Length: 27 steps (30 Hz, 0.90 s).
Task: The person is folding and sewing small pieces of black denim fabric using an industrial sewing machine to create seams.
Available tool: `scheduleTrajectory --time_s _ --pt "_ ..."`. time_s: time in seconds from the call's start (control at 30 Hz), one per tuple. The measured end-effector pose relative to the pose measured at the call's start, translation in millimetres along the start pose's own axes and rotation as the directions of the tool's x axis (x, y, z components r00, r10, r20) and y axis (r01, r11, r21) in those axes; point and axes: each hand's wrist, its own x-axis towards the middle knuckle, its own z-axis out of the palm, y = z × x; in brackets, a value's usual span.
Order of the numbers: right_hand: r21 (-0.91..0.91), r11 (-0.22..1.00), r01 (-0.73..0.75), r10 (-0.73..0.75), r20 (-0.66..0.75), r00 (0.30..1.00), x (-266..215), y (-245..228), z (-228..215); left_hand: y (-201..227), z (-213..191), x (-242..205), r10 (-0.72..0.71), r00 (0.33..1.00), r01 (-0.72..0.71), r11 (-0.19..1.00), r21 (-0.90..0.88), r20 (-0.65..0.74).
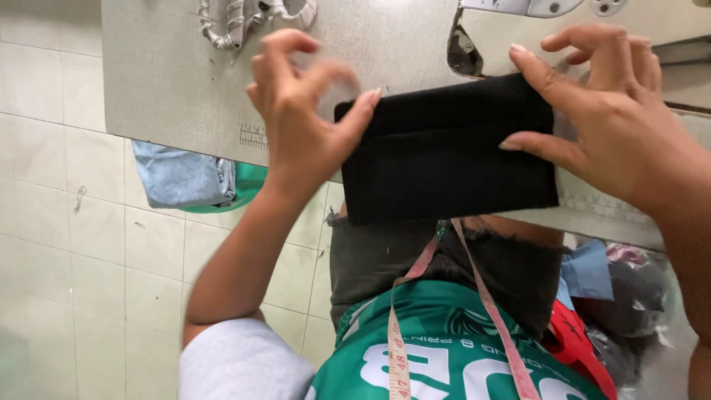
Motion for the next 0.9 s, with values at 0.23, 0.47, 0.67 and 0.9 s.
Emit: scheduleTrajectory --time_s 0.23,0.47,0.67,0.9 --pt "-0.138 0.988 -0.062 0.047 -0.111 0.993 9 11 -5 11 13 -25 -0.120 0.992 0.121 0.992 0.031 -0.028" --pt "0.169 0.979 0.118 -0.026 -0.471 0.882 -15 -102 -3 62 28 -69 -0.110 0.960 0.146 0.981 0.126 -0.257" --pt "-0.150 0.954 -0.259 0.139 -0.546 0.826 -37 -184 83 70 16 -81 -0.155 0.973 0.173 0.981 0.089 -0.172" --pt "-0.221 0.940 -0.261 0.072 -0.619 0.782 -56 -188 59 22 3 13 0.447 0.821 -0.444 0.891 -0.094 0.354"
